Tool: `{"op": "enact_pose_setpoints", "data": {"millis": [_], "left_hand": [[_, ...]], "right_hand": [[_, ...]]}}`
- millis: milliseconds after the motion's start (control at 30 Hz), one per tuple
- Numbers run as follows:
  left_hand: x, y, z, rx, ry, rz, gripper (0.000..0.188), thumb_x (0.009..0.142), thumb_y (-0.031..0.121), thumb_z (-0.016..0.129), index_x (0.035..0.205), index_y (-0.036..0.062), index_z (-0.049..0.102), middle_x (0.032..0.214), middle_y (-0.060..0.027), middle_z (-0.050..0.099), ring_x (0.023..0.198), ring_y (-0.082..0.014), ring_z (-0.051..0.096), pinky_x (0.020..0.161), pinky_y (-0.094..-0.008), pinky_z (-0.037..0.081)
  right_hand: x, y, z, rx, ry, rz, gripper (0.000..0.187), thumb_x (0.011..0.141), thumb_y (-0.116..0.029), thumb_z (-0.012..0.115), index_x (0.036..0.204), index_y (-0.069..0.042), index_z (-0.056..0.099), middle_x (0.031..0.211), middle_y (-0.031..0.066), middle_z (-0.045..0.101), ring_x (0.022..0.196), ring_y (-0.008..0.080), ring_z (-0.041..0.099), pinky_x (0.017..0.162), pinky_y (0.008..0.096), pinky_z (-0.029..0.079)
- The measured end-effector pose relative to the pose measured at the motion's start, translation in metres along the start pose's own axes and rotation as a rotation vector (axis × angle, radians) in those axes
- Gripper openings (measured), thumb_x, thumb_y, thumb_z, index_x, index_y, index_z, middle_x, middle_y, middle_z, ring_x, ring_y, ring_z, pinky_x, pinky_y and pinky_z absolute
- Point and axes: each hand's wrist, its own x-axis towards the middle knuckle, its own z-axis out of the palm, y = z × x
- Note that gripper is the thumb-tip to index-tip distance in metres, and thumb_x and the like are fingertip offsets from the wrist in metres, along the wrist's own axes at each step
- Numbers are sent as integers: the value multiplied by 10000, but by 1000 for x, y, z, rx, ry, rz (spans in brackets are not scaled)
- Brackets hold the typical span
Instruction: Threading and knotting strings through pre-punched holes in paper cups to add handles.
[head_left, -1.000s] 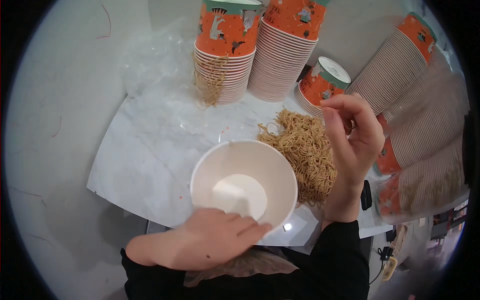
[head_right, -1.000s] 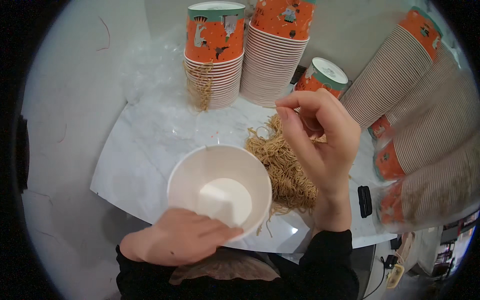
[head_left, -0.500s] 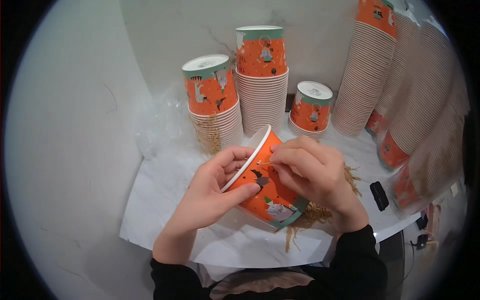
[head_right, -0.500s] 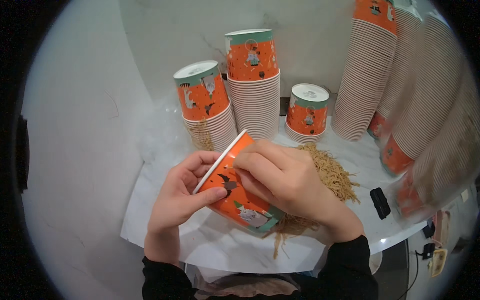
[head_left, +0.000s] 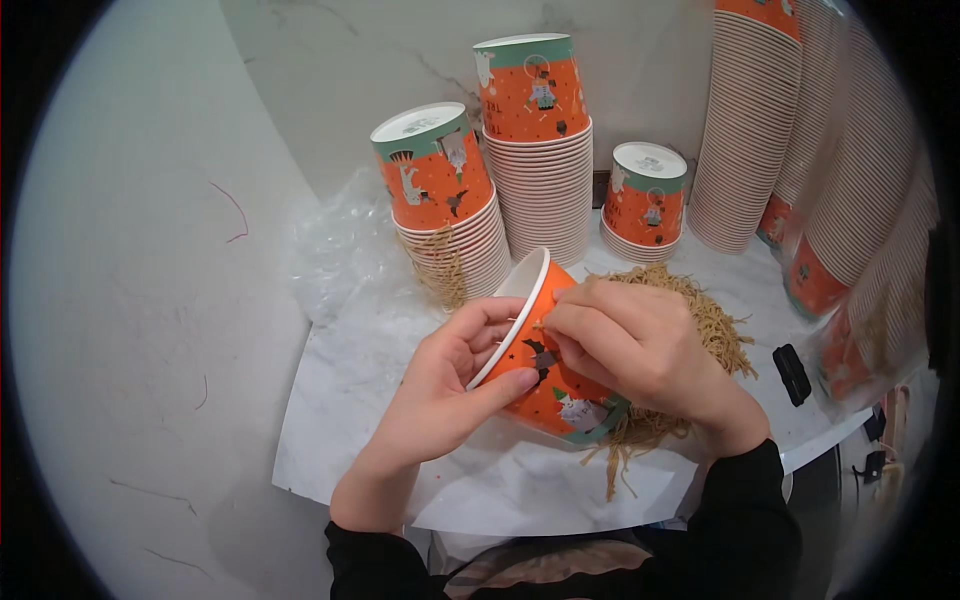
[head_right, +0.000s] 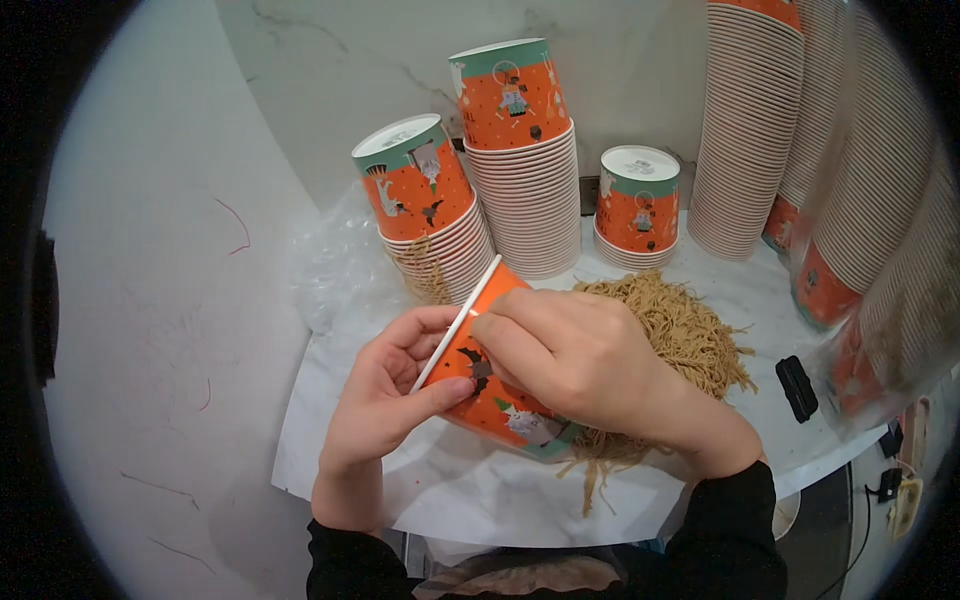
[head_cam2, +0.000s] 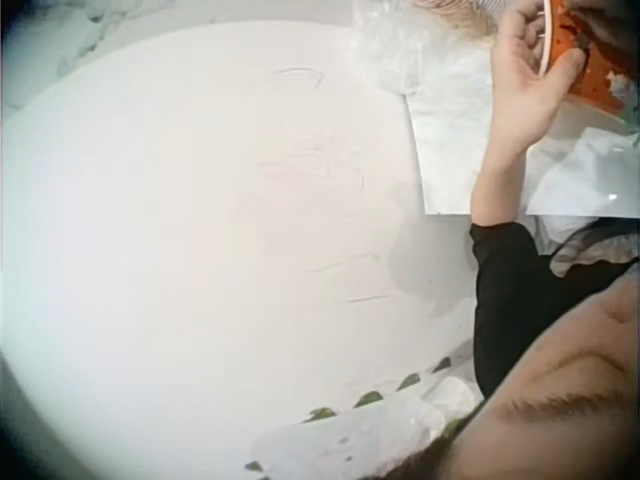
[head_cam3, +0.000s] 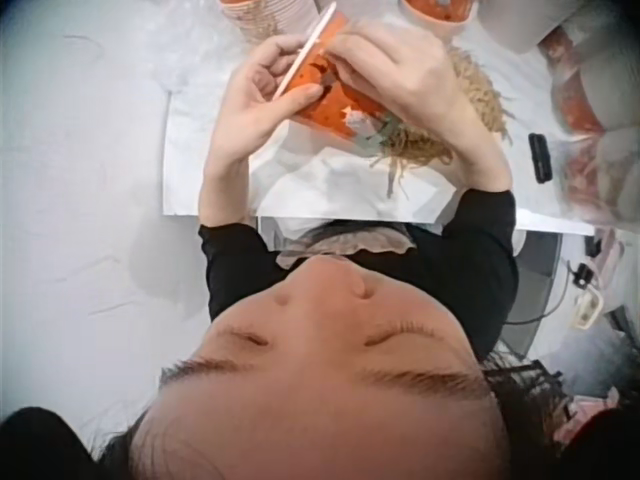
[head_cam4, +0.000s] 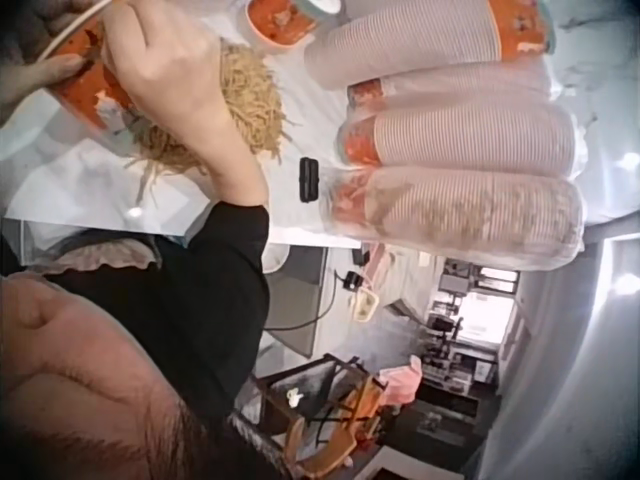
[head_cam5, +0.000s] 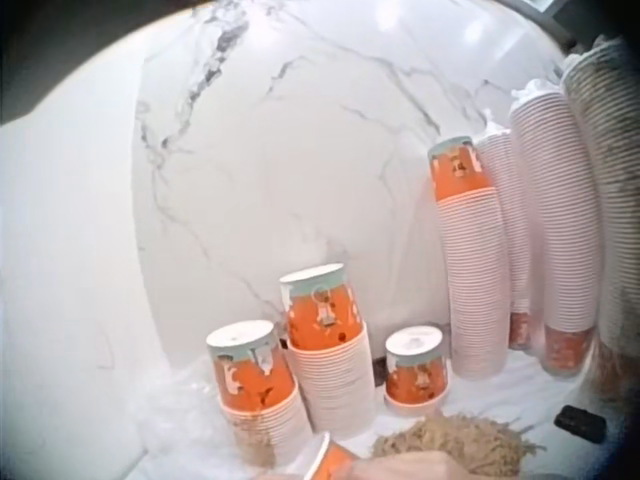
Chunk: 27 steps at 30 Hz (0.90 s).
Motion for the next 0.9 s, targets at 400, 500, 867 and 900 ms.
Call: {"op": "enact_pose_setpoints", "data": {"millis": [400, 500, 867, 900], "left_hand": [[2, 0, -15, -171, -50, -69, 424, 1012, 91, 536, 1389, -82, 450, 1291, -155, 621, 1173, -177, 618, 1006, -321, 503], [5, 0, -14, -199, -14, -88, 439, 1000, 109, 543, 1380, -96, 462, 1274, -160, 633, 1165, -188, 628, 1002, -327, 505], [13, -29, -17, -316, 66, -19, 225, 963, -15, 603, 1181, -67, 626, 1104, -117, 701, 974, -134, 678, 879, -264, 549], [14, -31, -18, -318, 64, -19, 225, 963, -15, 603, 1181, -67, 626, 1104, -117, 701, 974, -134, 678, 879, -264, 549]], "right_hand": [[0, 0, 9, 11, 31, 11, 230, 726, -72, 705, 938, -38, 624, 839, 53, 612, 696, 194, 657, 560, 313, 529], [-1, 1, 8, 9, 14, 25, 230, 750, -72, 686, 971, -33, 635, 881, 62, 631, 711, 204, 668, 575, 316, 535], [-5, -4, 16, 130, 54, 92, 269, 768, 41, 728, 1030, 7, 674, 941, 110, 657, 765, 259, 692, 627, 327, 566], [-5, -4, 17, 145, 51, 89, 262, 777, 39, 728, 1031, 7, 676, 942, 112, 657, 768, 261, 692, 628, 326, 566]]}}
